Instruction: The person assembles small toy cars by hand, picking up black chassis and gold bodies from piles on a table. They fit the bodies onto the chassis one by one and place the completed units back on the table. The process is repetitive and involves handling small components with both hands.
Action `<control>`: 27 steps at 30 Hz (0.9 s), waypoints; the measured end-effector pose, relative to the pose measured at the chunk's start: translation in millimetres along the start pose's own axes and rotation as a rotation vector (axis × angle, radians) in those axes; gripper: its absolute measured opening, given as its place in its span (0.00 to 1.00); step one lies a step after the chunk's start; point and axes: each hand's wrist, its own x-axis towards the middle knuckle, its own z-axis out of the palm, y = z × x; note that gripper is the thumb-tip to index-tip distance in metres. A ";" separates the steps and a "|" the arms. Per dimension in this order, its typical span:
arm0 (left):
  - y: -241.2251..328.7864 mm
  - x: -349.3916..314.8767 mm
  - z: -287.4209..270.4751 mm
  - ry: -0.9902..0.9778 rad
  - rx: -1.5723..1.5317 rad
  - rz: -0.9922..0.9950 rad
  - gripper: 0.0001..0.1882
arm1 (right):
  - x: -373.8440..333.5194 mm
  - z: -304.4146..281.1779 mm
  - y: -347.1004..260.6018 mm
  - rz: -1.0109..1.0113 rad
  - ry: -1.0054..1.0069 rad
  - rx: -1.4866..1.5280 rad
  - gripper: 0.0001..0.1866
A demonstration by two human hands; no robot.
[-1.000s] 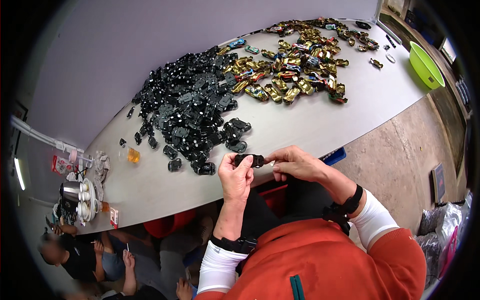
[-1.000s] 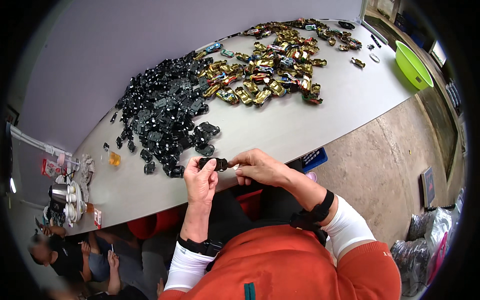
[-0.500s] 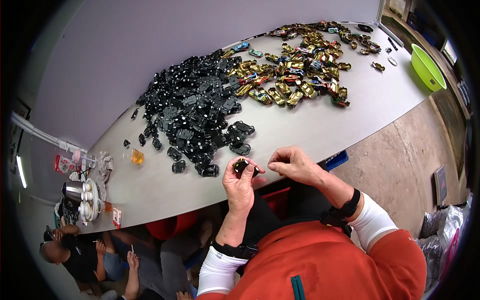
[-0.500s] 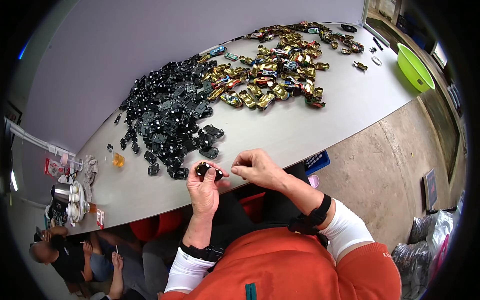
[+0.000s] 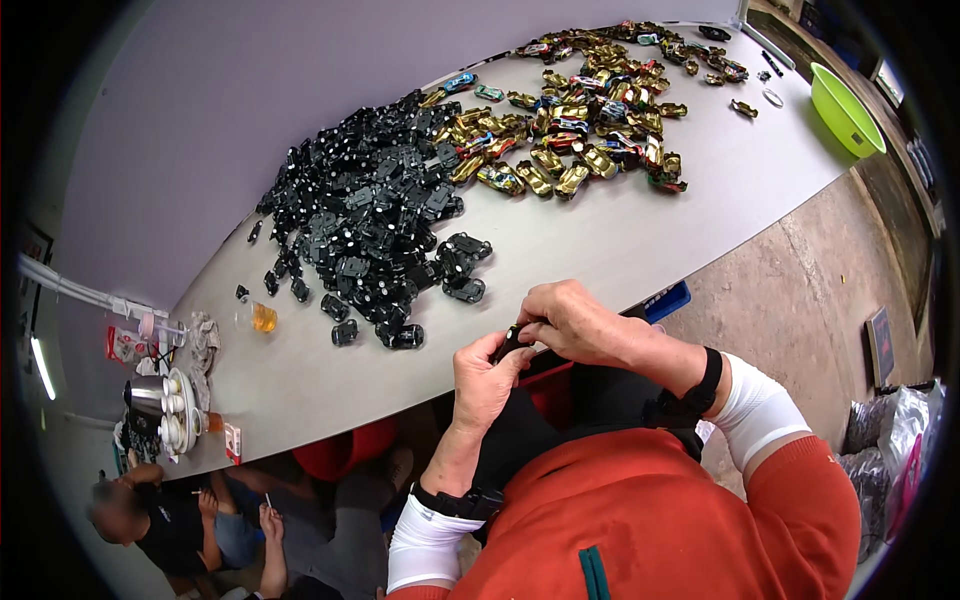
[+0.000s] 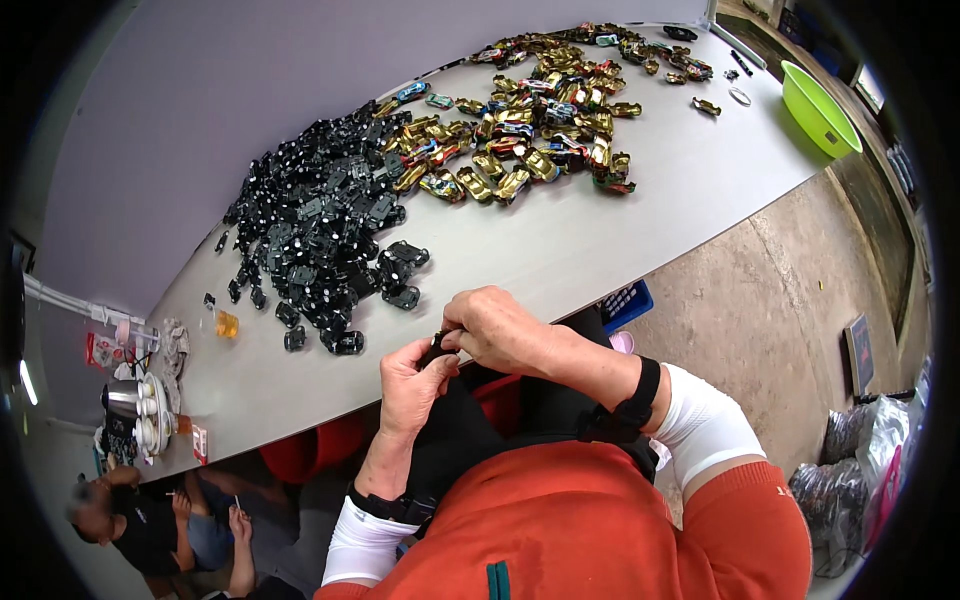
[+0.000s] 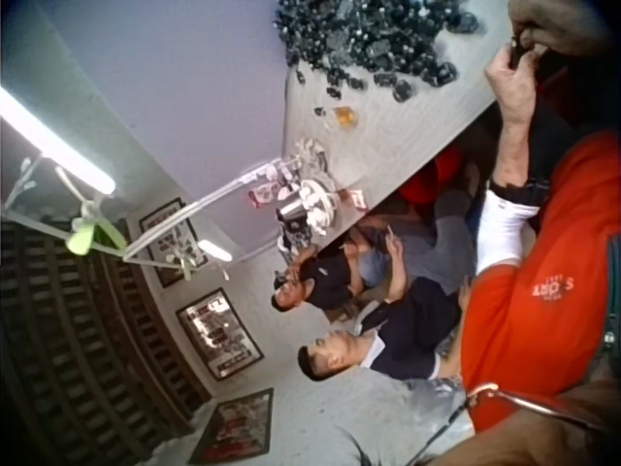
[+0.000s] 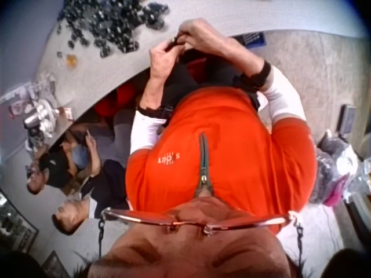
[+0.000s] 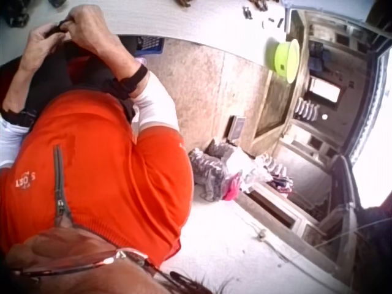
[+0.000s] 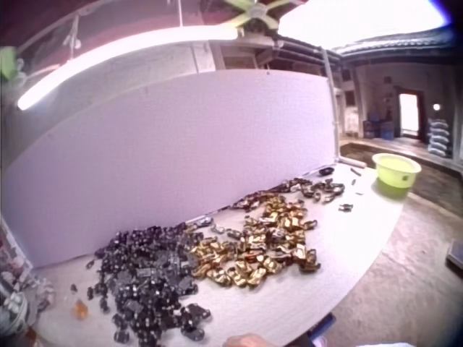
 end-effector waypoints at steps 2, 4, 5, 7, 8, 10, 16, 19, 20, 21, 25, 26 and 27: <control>3.9 3.1 -2.7 -0.009 -0.140 -0.075 0.06 | 0.4 -3.1 2.1 -0.009 0.021 -0.018 0.14; 4.3 9.2 -10.4 -0.026 -0.254 -0.118 0.06 | -1.8 -8.8 4.6 0.073 -0.008 -0.010 0.16; 4.4 10.6 -14.2 -0.032 -0.240 -0.136 0.06 | -3.1 -12.0 8.1 0.195 -0.064 -0.001 0.18; 3.0 11.8 -16.6 -0.058 -0.287 -0.147 0.06 | -7.9 -12.2 8.8 0.225 -0.043 0.166 0.18; 2.2 11.7 -16.8 -0.075 -0.310 -0.156 0.06 | -10.7 -11.0 9.1 0.244 -0.030 0.251 0.17; 3.1 11.7 -15.3 -0.067 -0.290 -0.153 0.07 | -10.5 -4.5 15.9 0.204 0.000 0.239 0.13; 2.2 12.2 -9.8 -0.055 -0.217 -0.131 0.09 | -8.2 -1.1 6.6 0.338 0.022 0.407 0.08; 1.7 11.3 -8.3 -0.051 -0.193 -0.123 0.09 | -7.9 2.6 7.2 0.269 0.077 0.369 0.08; 1.7 11.2 -7.8 -0.047 -0.190 -0.124 0.09 | -7.8 2.9 7.0 0.254 0.085 0.343 0.08; 1.6 11.2 -7.4 -0.044 -0.184 -0.120 0.09 | -7.6 3.2 6.7 0.239 0.092 0.316 0.07; -0.4 10.4 -8.0 -0.044 -0.167 -0.101 0.10 | -5.8 4.4 9.0 0.245 0.060 0.363 0.06; -0.8 9.9 -8.9 -0.044 -0.164 -0.095 0.10 | -5.5 4.2 10.5 0.262 0.039 0.423 0.06; -0.6 9.4 -9.2 -0.046 -0.172 -0.094 0.10 | -5.4 4.0 11.8 0.278 0.018 0.482 0.06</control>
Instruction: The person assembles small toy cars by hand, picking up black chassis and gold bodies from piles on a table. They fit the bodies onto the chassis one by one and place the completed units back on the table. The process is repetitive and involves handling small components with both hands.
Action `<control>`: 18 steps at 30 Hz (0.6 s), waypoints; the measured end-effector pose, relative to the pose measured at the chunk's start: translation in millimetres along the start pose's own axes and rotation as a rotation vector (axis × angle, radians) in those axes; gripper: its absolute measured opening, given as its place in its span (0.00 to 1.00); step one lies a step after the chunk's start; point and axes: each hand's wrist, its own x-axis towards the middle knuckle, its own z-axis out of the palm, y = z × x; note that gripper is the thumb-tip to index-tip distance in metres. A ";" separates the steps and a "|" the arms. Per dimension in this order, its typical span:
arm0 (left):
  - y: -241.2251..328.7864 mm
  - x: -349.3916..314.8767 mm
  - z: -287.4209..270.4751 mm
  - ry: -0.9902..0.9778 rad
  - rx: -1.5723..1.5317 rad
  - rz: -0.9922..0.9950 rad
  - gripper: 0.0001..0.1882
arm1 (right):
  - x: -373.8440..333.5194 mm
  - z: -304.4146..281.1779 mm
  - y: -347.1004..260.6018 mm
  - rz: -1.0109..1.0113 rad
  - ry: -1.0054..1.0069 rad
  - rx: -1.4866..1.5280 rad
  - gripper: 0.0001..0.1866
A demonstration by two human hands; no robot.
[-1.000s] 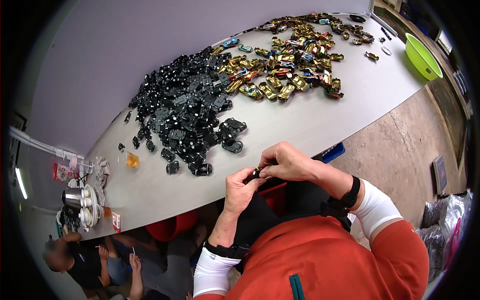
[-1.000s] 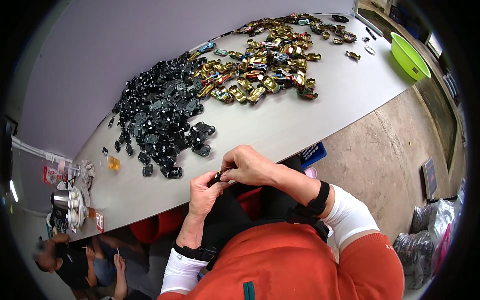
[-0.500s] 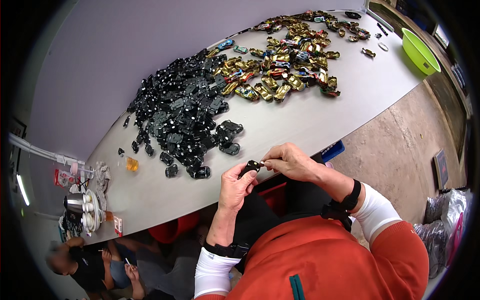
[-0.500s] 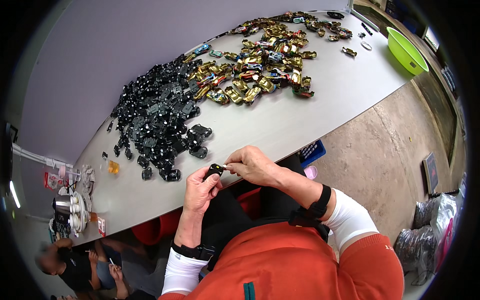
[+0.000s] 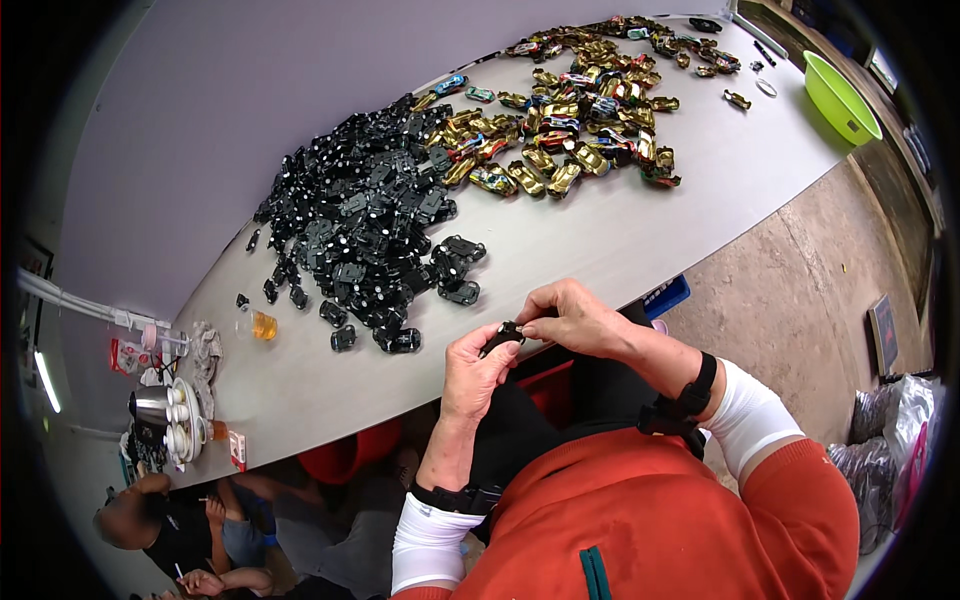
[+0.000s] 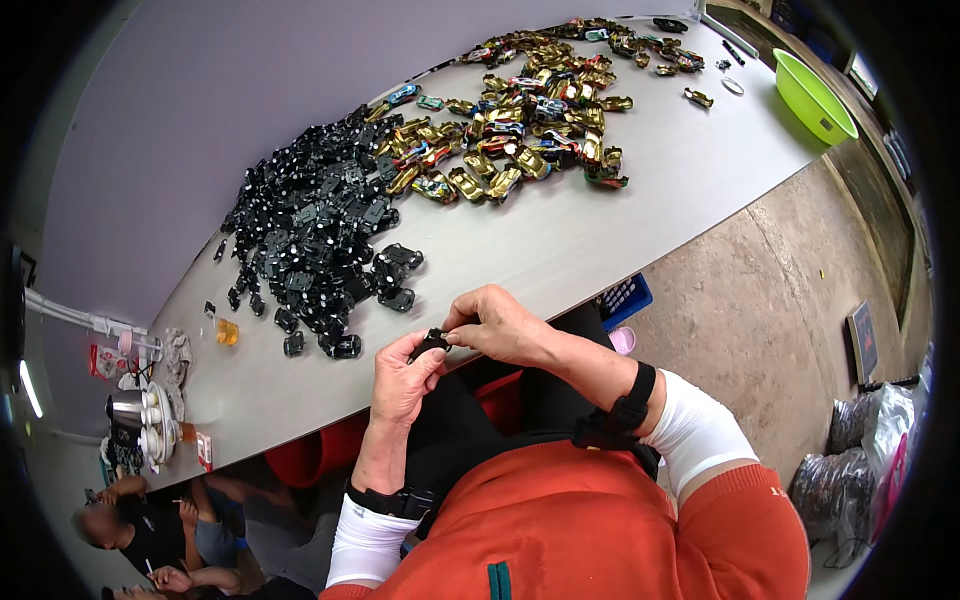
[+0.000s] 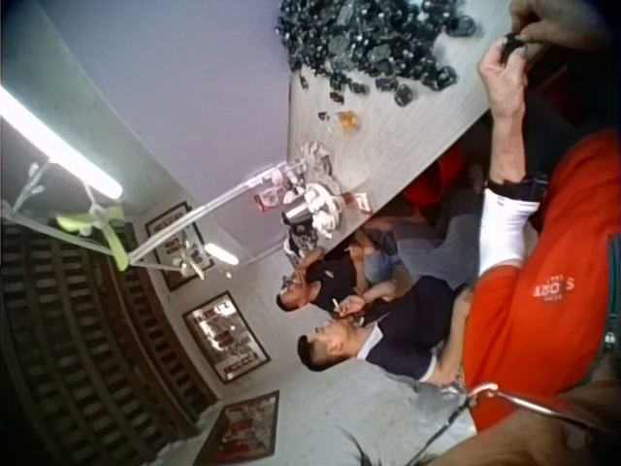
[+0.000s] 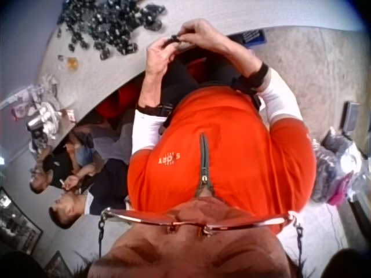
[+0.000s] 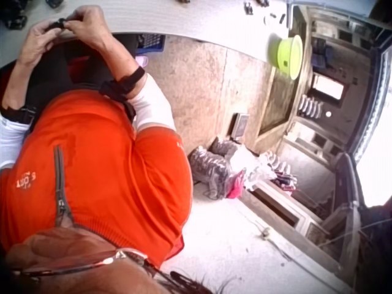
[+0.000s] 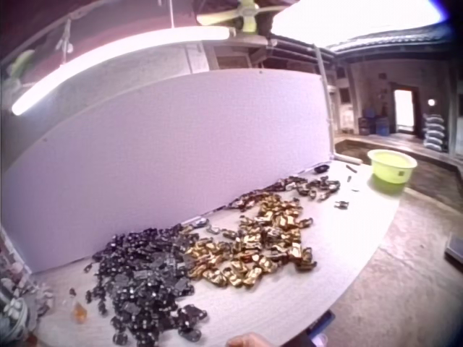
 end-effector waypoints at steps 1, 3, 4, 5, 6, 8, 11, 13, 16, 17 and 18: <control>-0.1 -0.3 -0.3 -0.002 -0.009 0.000 0.10 | 0.7 -0.5 1.2 0.005 -0.006 0.001 0.05; -0.4 -1.0 -0.2 0.007 -0.005 0.016 0.10 | 1.7 -0.7 2.7 0.014 -0.018 0.002 0.05; -1.9 -0.9 1.3 0.017 0.009 0.030 0.10 | 1.4 0.3 3.1 -0.047 0.014 -0.122 0.05; -3.4 -0.9 2.7 0.027 0.022 0.043 0.09 | 1.4 2.4 3.0 -0.107 0.046 -0.246 0.05; -5.1 -1.2 4.0 0.039 0.043 0.051 0.09 | 0.9 4.1 3.4 -0.167 0.078 -0.370 0.04; -6.2 -1.6 5.8 0.062 0.086 0.072 0.09 | 1.8 7.1 10.9 -0.296 0.128 -0.456 0.03; -1.2 -6.2 5.3 0.037 -0.082 0.019 0.07 | 5.1 0.9 9.4 -0.142 -0.010 -0.175 0.03; 1.3 -16.7 3.8 -0.051 -0.028 -0.067 0.06 | 5.7 -5.4 7.2 -0.010 -0.033 0.052 0.03; -4.2 -39.7 7.8 -0.247 0.150 -0.321 0.08 | 11.1 -17.3 8.1 -0.007 0.143 0.141 0.06; -26.8 -43.6 6.8 -0.292 0.136 -0.361 0.10 | 18.8 -13.0 6.3 -0.088 0.170 -0.068 0.07; -45.5 -41.2 3.5 -0.318 0.182 -0.435 0.11 | 25.1 -8.8 5.3 -0.169 0.203 -0.278 0.08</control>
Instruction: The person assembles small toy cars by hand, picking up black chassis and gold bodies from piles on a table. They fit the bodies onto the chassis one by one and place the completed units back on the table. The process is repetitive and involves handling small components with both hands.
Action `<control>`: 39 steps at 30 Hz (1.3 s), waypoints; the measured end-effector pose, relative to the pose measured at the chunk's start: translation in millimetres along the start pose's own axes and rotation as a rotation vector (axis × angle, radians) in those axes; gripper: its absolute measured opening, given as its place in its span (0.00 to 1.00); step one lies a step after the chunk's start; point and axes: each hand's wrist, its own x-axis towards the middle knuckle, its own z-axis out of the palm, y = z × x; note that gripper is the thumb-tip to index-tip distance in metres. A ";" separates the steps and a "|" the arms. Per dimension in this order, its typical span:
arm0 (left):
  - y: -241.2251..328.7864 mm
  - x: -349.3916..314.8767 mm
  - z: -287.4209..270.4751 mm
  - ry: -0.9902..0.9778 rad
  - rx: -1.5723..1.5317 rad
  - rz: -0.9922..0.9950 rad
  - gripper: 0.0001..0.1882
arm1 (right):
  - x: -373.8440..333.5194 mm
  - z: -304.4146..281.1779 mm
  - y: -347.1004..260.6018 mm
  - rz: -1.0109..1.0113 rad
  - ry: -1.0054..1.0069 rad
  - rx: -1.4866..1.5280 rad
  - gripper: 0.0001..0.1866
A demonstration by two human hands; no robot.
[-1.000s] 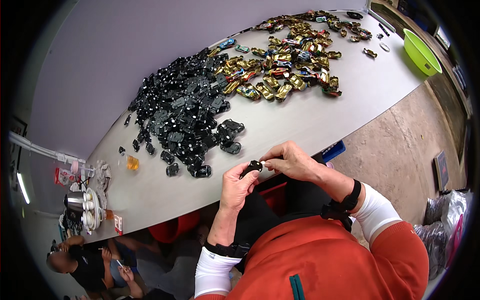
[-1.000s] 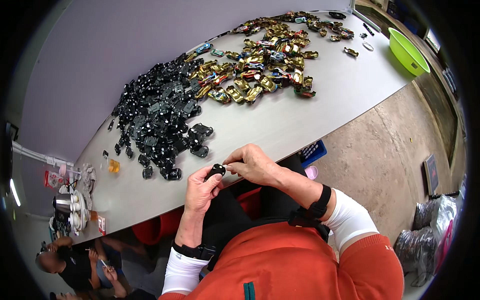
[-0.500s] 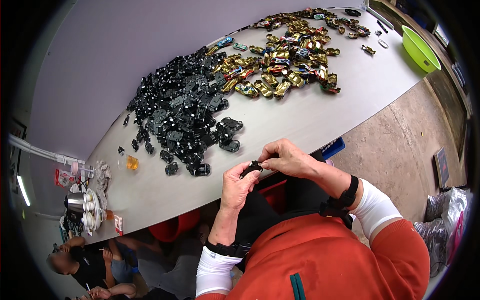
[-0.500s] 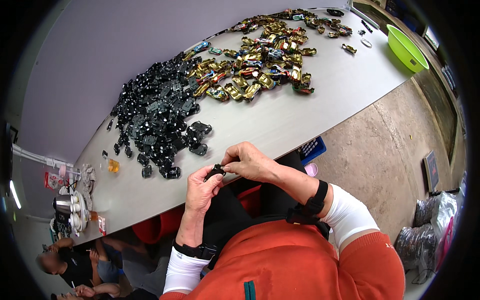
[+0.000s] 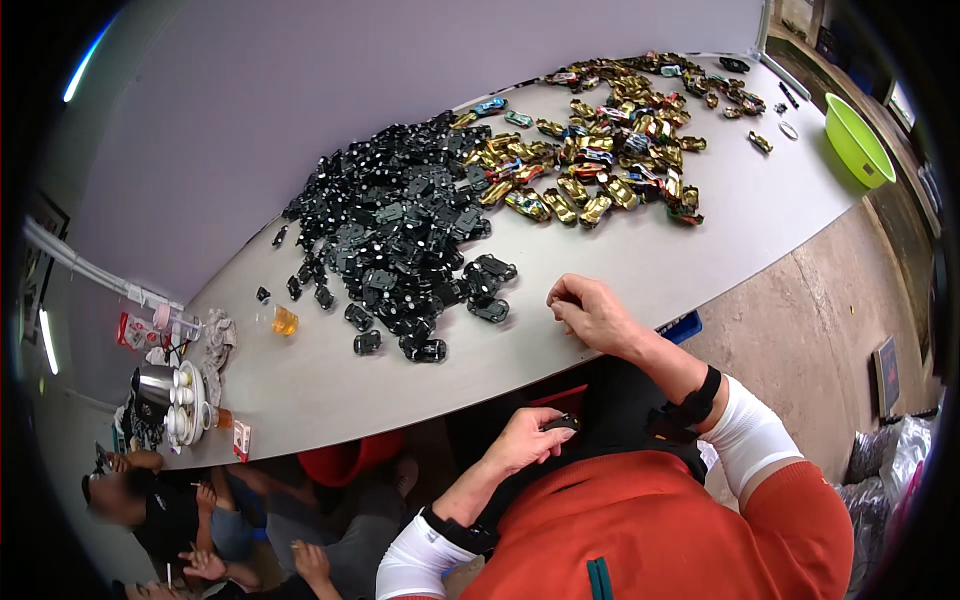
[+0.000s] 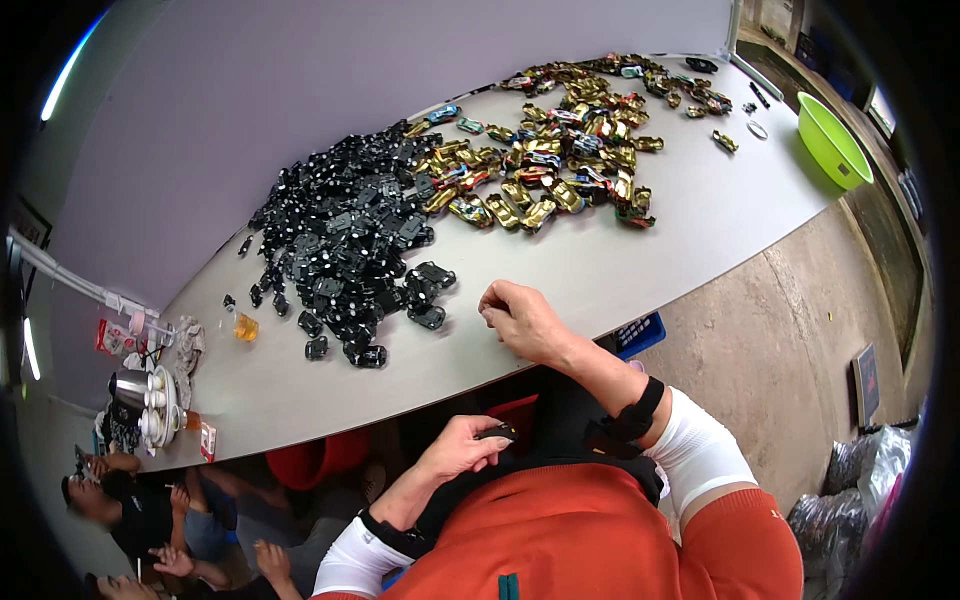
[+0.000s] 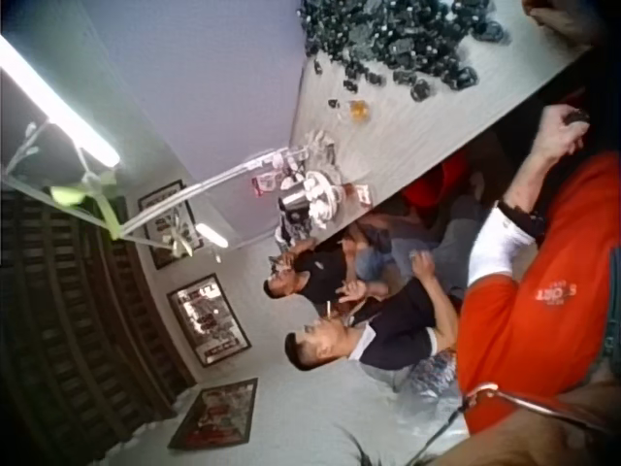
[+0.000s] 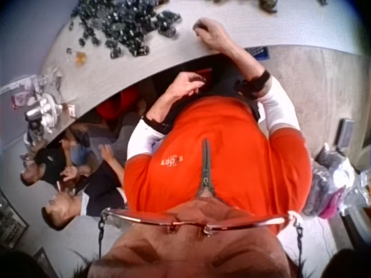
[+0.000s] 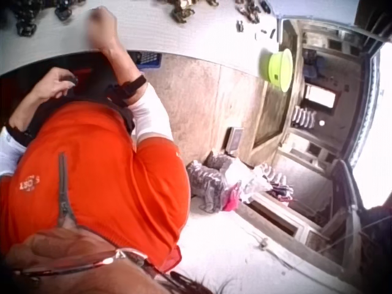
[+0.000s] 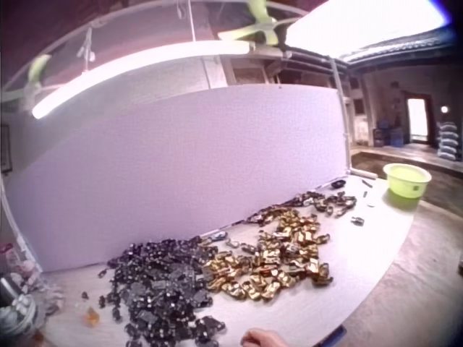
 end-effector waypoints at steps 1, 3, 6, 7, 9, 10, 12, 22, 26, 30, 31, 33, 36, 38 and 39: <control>-11.9 13.8 -5.3 0.031 0.116 -0.088 0.15 | 5.7 4.7 -3.4 -0.102 0.029 -0.201 0.10; -43.6 47.0 -24.3 0.158 0.134 -0.123 0.20 | 19.2 22.9 -15.5 -0.189 -0.020 -0.468 0.18; -46.8 42.7 -15.2 0.397 0.921 0.162 0.29 | 35.4 39.2 -22.1 -0.176 -0.075 -0.719 0.22; -40.0 33.2 -9.8 0.444 1.203 0.294 0.30 | 37.6 38.4 -20.6 -0.165 -0.070 -0.744 0.22; 1.1 -3.3 -1.8 0.083 0.806 0.487 0.19 | 41.9 45.7 -16.3 -0.158 -0.079 -0.773 0.22; 15.1 -19.8 0.5 0.074 0.521 0.371 0.15 | 42.5 46.1 -8.7 -0.175 -0.074 -0.752 0.21; 16.6 -31.6 -10.1 0.184 0.039 0.385 0.08 | 42.5 38.6 -8.2 -0.036 -0.139 -0.451 0.20; 62.4 41.1 -60.3 0.214 -0.762 0.712 0.15 | 35.5 6.2 -8.2 0.726 -0.580 0.929 0.23; 66.5 46.9 -55.1 0.070 -0.764 0.703 0.17 | 20.5 6.2 -3.6 0.825 -0.633 1.107 0.24; 60.9 48.0 -55.7 0.048 -0.787 0.737 0.16 | 10.4 -0.2 3.3 0.548 -0.532 0.794 0.26; 58.4 47.6 -56.0 0.065 -0.832 0.732 0.16 | 10.9 -8.7 5.0 0.257 -0.270 0.251 0.21; 55.2 49.5 -55.4 0.069 -0.867 0.728 0.16 | 24.4 -42.2 36.3 -0.101 0.216 -0.208 0.11; 52.2 53.1 -51.7 0.058 -0.816 0.739 0.14 | 39.2 -91.8 41.2 -0.171 0.459 -0.627 0.08; 52.1 51.3 -52.8 0.039 -0.803 0.750 0.14 | 47.4 -91.8 34.6 -0.175 0.354 -0.758 0.08; 53.4 50.5 -52.9 0.046 -0.802 0.760 0.14 | 52.6 -90.5 31.5 -0.179 0.299 -0.822 0.08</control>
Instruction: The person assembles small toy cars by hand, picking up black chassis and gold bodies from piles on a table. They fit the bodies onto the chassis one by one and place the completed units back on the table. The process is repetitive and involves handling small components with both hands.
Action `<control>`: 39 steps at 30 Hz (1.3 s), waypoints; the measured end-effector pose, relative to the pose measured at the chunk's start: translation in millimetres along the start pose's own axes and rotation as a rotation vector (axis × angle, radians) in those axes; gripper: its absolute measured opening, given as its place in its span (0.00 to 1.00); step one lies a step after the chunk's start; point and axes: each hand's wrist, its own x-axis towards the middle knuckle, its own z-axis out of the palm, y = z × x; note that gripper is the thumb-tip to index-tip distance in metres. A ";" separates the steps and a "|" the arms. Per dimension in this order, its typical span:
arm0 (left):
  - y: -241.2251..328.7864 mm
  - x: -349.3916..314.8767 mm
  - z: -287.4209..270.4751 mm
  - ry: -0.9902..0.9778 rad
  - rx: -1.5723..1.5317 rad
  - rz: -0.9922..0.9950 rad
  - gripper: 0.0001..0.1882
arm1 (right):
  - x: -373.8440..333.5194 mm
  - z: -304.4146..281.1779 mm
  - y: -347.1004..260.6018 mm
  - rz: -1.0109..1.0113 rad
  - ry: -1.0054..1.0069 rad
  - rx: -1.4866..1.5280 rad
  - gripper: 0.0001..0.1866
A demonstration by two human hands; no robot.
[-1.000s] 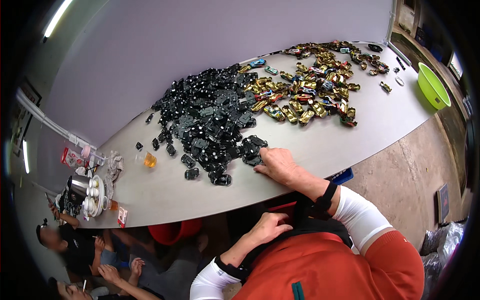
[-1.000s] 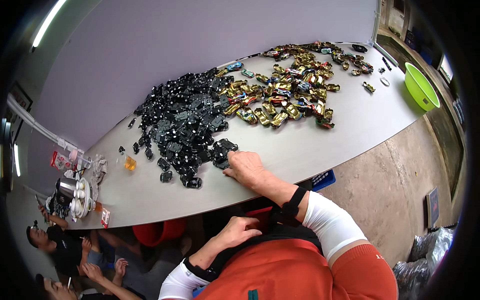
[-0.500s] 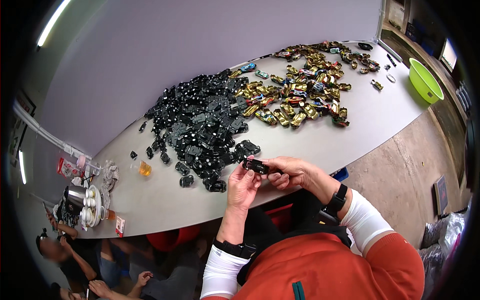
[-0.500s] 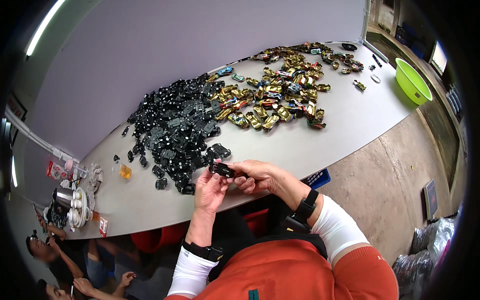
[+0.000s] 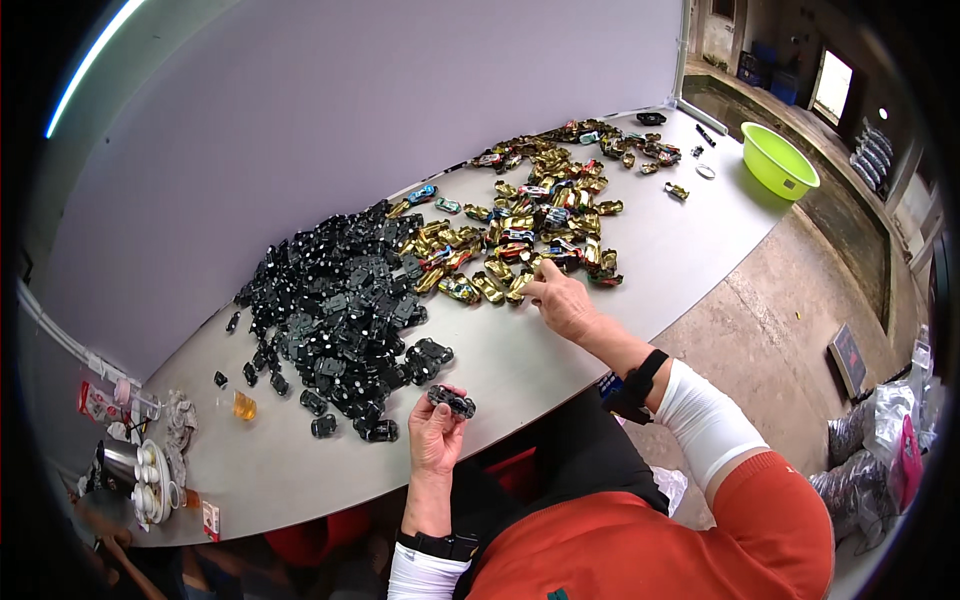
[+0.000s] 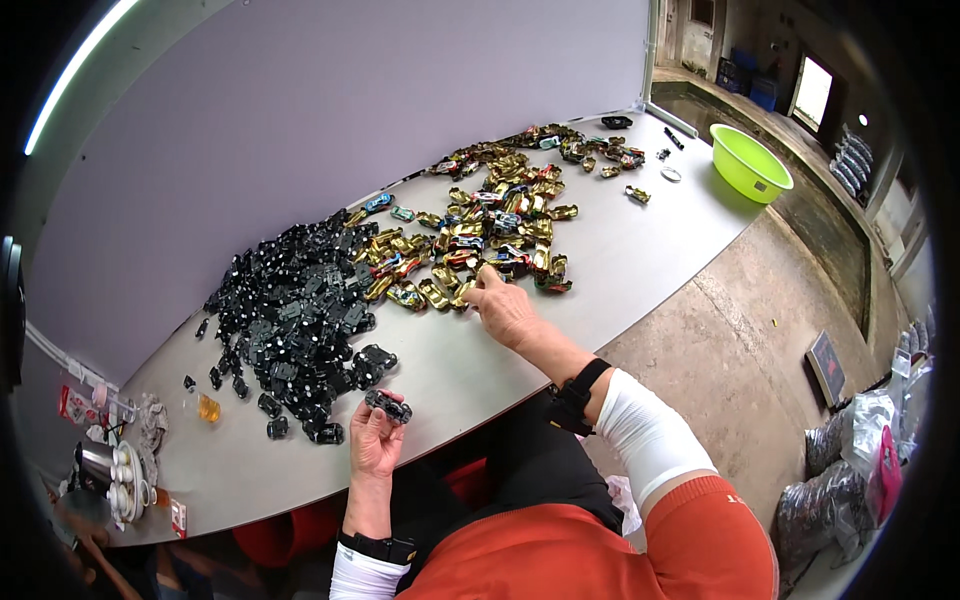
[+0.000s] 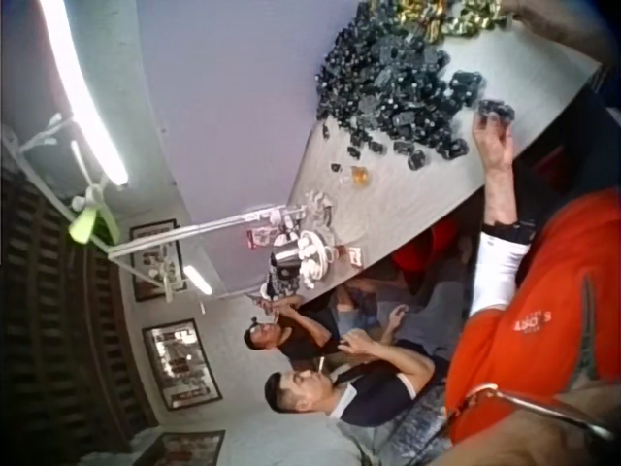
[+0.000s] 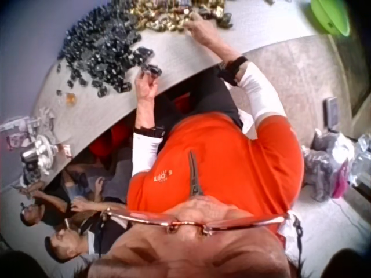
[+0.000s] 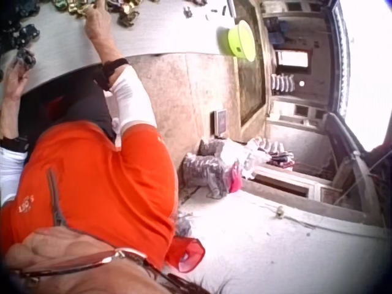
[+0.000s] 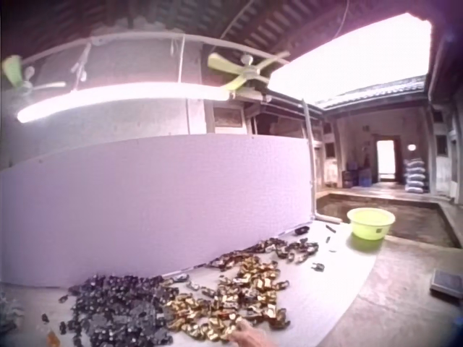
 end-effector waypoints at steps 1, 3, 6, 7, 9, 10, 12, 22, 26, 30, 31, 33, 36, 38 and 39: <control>-0.9 -0.8 1.0 0.001 -0.003 0.003 0.13 | 3.1 6.0 3.4 -0.036 -0.031 -0.073 0.09; -2.9 -1.5 1.6 -0.009 -0.013 -0.001 0.13 | 8.1 10.0 10.9 -0.045 -0.009 -0.077 0.08; 0.7 -5.0 -2.9 -0.015 -0.021 0.004 0.13 | 16.3 8.0 4.9 -0.052 0.012 0.015 0.04; -0.3 -6.0 -3.0 -0.010 -0.027 0.006 0.13 | 17.1 6.3 3.6 -0.083 0.003 0.072 0.04; -2.3 -5.6 -2.8 0.021 -0.005 0.026 0.13 | 20.6 5.7 -0.5 -0.063 -0.088 0.232 0.03; -3.7 -5.8 -2.7 0.036 0.000 0.022 0.13 | 21.4 5.4 -2.7 -0.009 -0.174 0.326 0.03; -5.4 -5.2 -0.7 0.065 0.011 0.013 0.13 | 24.3 -0.9 -7.5 0.094 -0.286 0.476 0.03; -0.9 -8.8 -0.7 0.003 -0.006 0.022 0.15 | 11.6 -18.4 -35.2 0.476 -0.921 1.383 0.05; -2.2 -8.0 -1.2 -0.012 -0.001 -0.001 0.15 | 10.0 -8.4 -9.2 0.471 -0.917 1.088 0.03; -1.5 -9.0 -4.0 0.000 0.007 0.005 0.16 | 11.4 -6.4 -6.9 0.377 -0.813 0.662 0.03; -1.8 -9.3 -3.2 0.000 0.006 0.006 0.16 | 12.6 -8.1 -6.2 0.363 -0.787 0.560 0.04; -0.3 -9.2 -1.5 0.000 0.006 0.011 0.17 | 16.3 -9.0 0.3 0.272 -0.716 0.382 0.04; -2.1 -7.7 -1.6 -0.008 -0.007 0.001 0.18 | 12.8 -10.9 17.3 0.154 -0.521 0.156 0.04; -2.9 -8.2 -0.4 0.014 0.020 0.027 0.17 | 12.3 -17.0 11.3 0.189 -0.323 0.013 0.04; -2.9 -8.4 0.1 0.024 0.034 0.038 0.17 | 10.0 -17.8 8.9 0.141 -0.276 0.046 0.05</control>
